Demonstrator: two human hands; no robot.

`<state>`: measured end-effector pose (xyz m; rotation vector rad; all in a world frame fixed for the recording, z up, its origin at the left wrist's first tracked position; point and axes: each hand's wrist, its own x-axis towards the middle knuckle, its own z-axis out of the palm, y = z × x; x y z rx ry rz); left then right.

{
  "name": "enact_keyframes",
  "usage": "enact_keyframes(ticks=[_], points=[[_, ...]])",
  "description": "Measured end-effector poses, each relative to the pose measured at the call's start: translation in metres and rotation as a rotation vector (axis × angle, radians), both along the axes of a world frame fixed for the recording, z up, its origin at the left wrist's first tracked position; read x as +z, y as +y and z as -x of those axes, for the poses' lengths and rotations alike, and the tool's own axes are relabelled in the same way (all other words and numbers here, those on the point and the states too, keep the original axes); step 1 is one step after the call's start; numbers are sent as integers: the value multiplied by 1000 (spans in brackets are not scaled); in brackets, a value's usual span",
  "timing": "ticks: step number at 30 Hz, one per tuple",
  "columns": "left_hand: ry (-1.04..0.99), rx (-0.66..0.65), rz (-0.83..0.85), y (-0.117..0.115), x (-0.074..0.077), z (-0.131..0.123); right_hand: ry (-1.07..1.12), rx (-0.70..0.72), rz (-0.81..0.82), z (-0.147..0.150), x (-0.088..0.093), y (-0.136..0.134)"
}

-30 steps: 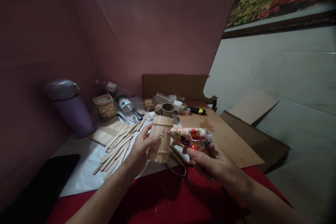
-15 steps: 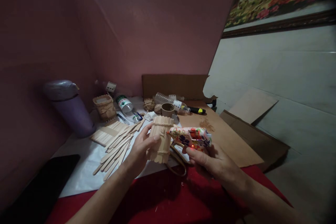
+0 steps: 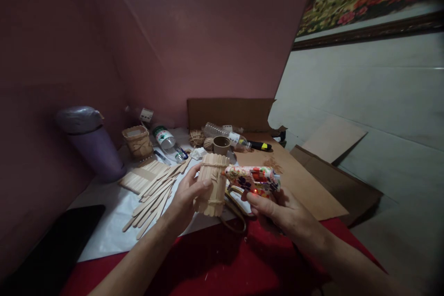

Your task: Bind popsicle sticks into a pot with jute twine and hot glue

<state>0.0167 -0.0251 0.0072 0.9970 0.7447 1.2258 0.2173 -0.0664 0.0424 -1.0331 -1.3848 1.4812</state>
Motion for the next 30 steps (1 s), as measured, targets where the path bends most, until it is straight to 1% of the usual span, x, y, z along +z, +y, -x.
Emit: enact_keyframes(ticks=[7,12,17,19,24,30], points=[[-1,14,20,-1,0,-1,-17,-7,18,0,-1,0],[7,0,1,-1,0,-1,-24,21,-7,-1,-2,1],[9,1,11,-1,-1,0,-61,-9,9,-1,-2,0],[4,-2,19,-1,-2,0,-48,-24,13,0,-1,0],[-2,2,21,0,-2,0,11,-5,8,2,2,0],[-4,-41,33,0,-3,2,5,-25,-24,0,-3,1]])
